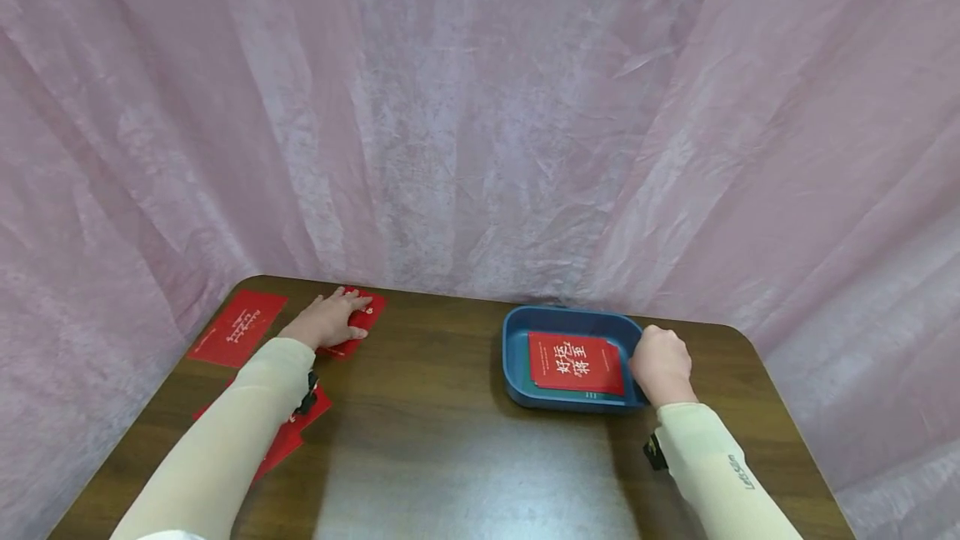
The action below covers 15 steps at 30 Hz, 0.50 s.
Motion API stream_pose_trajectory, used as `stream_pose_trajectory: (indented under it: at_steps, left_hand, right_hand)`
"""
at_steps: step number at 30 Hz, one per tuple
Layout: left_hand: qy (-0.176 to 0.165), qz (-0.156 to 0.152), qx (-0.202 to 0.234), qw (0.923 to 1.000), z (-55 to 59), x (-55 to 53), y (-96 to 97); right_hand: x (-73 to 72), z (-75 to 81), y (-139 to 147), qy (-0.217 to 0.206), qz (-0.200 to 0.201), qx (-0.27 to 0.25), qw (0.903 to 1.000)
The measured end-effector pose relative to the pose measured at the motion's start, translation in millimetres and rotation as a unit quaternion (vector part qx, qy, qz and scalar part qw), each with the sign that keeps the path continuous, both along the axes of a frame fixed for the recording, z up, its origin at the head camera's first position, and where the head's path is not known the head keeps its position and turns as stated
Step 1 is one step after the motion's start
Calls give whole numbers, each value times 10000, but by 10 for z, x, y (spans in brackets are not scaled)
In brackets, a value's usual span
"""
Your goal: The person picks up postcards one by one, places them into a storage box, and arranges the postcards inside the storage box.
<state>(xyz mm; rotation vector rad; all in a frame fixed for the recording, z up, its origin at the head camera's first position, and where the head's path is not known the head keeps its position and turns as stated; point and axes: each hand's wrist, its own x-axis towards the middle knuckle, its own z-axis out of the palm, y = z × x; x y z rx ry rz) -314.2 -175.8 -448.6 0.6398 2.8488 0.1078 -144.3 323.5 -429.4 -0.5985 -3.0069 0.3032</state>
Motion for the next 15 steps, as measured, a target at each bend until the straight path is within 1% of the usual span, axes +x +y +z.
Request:
stream_pose_trajectory:
  at_steps: [2, 4, 7, 9, 11, 15]
  left_hand:
    - [25, 87, -12, 10000, -44, 16, 46]
    - [200, 216, -88, 9995, -68, 36, 80]
    - [525, 388, -155, 9977, -66, 65, 124]
    - [678, 488, -168, 9964, -53, 73, 143]
    - [692, 569, -120, 9959, -39, 76, 156]
    - [507, 763, 75, 9958, -35, 69, 161]
  right_hand:
    - [-1, 4, -3, -7, 20, 12, 10000]
    - [-3, -1, -10, -24, 35, 27, 10000]
    - [-1, -6, -20, -41, 24, 32, 10000]
    - [-1, -7, -27, -37, 31, 34, 10000]
    - [-2, -9, -31, -18, 36, 39, 10000]
    - [-6, -18, -29, 12, 38, 57, 10000]
